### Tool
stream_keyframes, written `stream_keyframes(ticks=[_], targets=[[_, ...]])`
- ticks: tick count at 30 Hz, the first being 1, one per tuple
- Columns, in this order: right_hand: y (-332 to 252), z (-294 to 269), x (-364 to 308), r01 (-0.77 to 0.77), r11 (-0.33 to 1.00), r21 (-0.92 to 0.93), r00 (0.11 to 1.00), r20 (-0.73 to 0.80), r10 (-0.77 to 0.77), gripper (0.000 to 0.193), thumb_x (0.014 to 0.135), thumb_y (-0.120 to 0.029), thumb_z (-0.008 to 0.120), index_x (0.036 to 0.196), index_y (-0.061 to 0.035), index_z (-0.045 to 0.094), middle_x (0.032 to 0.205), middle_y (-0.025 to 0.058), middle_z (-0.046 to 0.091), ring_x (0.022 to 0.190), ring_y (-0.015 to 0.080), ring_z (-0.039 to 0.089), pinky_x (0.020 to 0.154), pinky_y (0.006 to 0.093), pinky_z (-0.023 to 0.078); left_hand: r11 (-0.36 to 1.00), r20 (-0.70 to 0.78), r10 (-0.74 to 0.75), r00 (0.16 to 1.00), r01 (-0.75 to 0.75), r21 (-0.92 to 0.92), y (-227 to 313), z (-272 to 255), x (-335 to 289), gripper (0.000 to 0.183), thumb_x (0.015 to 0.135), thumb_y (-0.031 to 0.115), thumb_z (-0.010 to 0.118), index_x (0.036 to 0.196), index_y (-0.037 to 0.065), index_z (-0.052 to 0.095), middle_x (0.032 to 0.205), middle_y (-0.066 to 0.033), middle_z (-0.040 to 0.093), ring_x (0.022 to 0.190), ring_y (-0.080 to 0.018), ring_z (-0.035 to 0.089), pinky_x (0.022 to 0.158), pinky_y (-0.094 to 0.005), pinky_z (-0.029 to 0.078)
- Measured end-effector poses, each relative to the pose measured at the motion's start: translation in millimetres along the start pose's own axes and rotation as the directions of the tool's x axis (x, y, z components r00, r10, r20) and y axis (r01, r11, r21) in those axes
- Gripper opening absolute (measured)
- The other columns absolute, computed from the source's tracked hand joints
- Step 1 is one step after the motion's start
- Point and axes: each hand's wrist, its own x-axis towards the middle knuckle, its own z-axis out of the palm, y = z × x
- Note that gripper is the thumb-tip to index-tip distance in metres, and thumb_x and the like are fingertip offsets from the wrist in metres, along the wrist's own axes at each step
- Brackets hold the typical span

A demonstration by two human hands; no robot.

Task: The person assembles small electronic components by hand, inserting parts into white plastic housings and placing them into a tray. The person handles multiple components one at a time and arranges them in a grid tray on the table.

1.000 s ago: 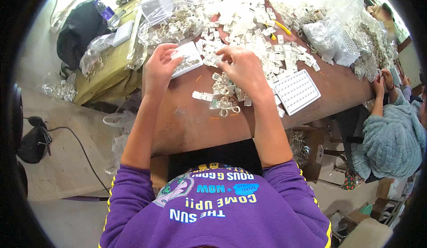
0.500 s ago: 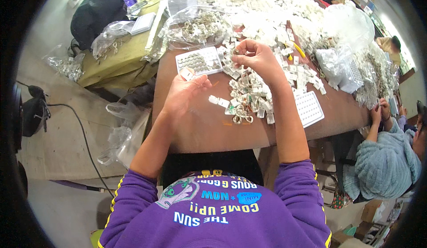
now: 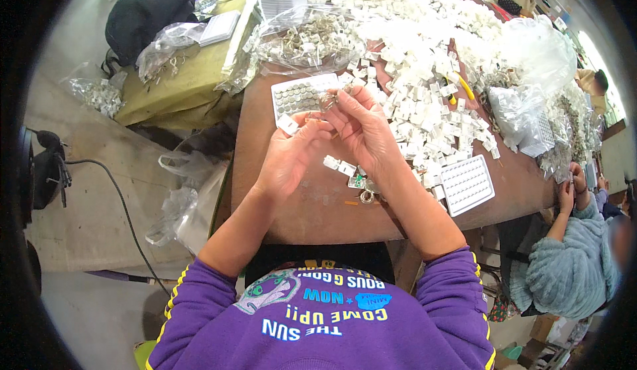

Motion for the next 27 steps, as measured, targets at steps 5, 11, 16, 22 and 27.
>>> stream_keyframes(ticks=[5,11,16,22,27], targets=[[0,3,-5,-0.019,0.996,-0.089,0.990,0.136,0.031,0.011,0.095,-0.007,0.056,0.105,-0.0036,0.054,0.101,0.0101,0.064,0.096,0.0227,0.065,0.085,0.0343,0.057,0.970,-0.117,0.228,0.967,-0.214,0.118,5,-3,-3,0.020,0.094,0.012,0.059,0.111,0.001,0.060,0.097,-0.0053,0.065,0.085,-0.0100,0.058,0.077,-0.0238,0.046],[-10,1,-4,-0.174,0.968,-0.184,0.946,0.241,0.216,0.023,0.098,-0.016,0.049,0.115,-0.0008,0.053,0.095,0.0088,0.059,0.099,0.0263,0.063,0.089,0.0388,0.054,0.942,-0.156,0.321,0.934,-0.297,0.157,14,-6,-9,0.019,0.093,0.011,0.061,0.108,0.000,0.064,0.092,-0.0040,0.066,0.082,-0.0084,0.057,0.074,-0.0225,0.044],[-18,4,-3,-0.165,0.950,-0.266,0.929,0.281,0.240,0.029,0.096,-0.013,0.052,0.121,0.0012,0.051,0.100,0.0102,0.059,0.095,0.0247,0.065,0.079,0.0331,0.056,0.941,-0.126,0.323,0.938,-0.304,0.147,14,-10,-10,0.016,0.094,0.005,0.057,0.108,-0.001,0.061,0.103,-0.0092,0.064,0.089,-0.0129,0.058,0.084,-0.0271,0.049],[-10,20,-17,0.587,0.017,-0.810,0.769,0.550,-0.327,0.024,0.084,-0.011,0.067,0.105,-0.0010,0.064,0.099,0.0089,0.063,0.089,0.0204,0.064,0.073,0.0307,0.054,0.912,-0.136,0.328,0.935,-0.275,0.304,10,-7,-12,0.017,0.093,0.006,0.059,0.108,-0.002,0.061,0.098,-0.0076,0.066,0.089,-0.0126,0.059,0.081,-0.0263,0.048],[1,27,-23,0.425,0.300,-0.854,0.901,0.365,-0.237,0.012,0.079,-0.006,0.070,0.090,-0.0004,0.068,0.090,0.0074,0.063,0.081,0.0139,0.063,0.069,0.0269,0.052,0.896,-0.071,0.334,0.940,-0.293,0.334,7,-3,-14,0.018,0.091,0.007,0.062,0.107,-0.002,0.064,0.096,-0.0044,0.067,0.088,-0.0081,0.060,0.079,-0.0228,0.049]])
